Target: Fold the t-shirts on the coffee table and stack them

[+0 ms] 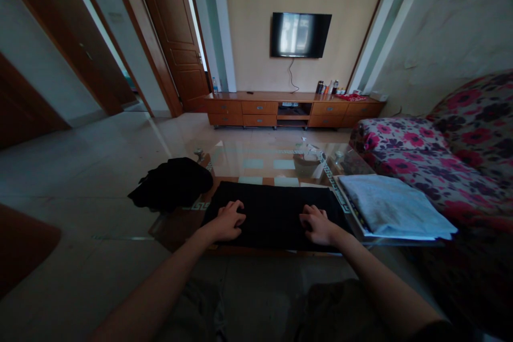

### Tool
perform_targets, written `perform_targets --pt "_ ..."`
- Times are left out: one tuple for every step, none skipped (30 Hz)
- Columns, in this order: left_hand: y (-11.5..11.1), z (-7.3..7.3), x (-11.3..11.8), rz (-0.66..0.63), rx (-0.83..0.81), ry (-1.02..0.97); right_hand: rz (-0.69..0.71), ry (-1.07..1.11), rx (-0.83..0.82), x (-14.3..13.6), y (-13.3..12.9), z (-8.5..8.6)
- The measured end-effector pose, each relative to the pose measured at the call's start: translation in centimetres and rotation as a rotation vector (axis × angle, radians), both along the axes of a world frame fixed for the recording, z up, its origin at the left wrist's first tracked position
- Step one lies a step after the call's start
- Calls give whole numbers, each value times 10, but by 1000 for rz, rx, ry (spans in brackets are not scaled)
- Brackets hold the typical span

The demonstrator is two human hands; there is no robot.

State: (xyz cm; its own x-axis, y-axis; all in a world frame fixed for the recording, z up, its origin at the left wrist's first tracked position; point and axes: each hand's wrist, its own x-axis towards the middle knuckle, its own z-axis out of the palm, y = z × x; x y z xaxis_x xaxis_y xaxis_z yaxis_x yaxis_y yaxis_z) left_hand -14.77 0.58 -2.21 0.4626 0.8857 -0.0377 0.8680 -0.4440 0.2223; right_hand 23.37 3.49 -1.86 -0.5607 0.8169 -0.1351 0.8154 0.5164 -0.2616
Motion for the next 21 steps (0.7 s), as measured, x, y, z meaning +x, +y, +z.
perform_targets --pt "0 1 0 -1 3 0 6 13 -4 0 0 1" --pt "0 2 1 1 14 -4 12 36 -7 0 0 2" --pt "1 3 1 7 35 -11 8 69 -2 0 2 2" --pt "4 4 1 17 66 -21 -14 107 21 1 4 3" --pt "7 4 2 30 107 -34 -55 140 62 3 8 2" --pt "10 4 2 49 155 -50 -117 164 118 5 12 1" --pt "15 2 2 71 204 -67 -192 172 183 7 16 -1" --pt "20 -1 1 97 252 -82 -278 162 252 9 19 -3" --pt "24 -5 0 121 289 -92 -362 132 313 12 23 -7" --pt "28 -10 -2 142 314 -95 -429 85 352 15 25 -12" --pt "32 -15 -5 158 322 -90 -479 27 365 18 27 -18" --pt "35 -21 -8 171 312 -78 -511 -32 356 20 28 -24" --pt "37 -26 -11 181 285 -61 -523 -86 329 23 28 -30" --pt "38 -31 -14 190 246 -44 -523 -127 295 26 28 -36" --pt "39 -34 -17 197 204 -29 -516 -156 263 28 28 -40" --pt "39 -37 -19 203 166 -18 -510 -172 240 30 28 -44" --pt "40 -37 -21 207 134 -9 -504 -182 226 32 28 -46" --pt "40 -37 -22 210 112 -1 -499 -188 216 33 29 -46" --pt "41 -35 -22 212 95 6 -495 -192 206 33 30 -45" --pt "42 -32 -20 221 87 11 -491 -195 198 33 31 -43" --pt "43 -29 -18 234 87 14 -491 -195 195 31 32 -40"
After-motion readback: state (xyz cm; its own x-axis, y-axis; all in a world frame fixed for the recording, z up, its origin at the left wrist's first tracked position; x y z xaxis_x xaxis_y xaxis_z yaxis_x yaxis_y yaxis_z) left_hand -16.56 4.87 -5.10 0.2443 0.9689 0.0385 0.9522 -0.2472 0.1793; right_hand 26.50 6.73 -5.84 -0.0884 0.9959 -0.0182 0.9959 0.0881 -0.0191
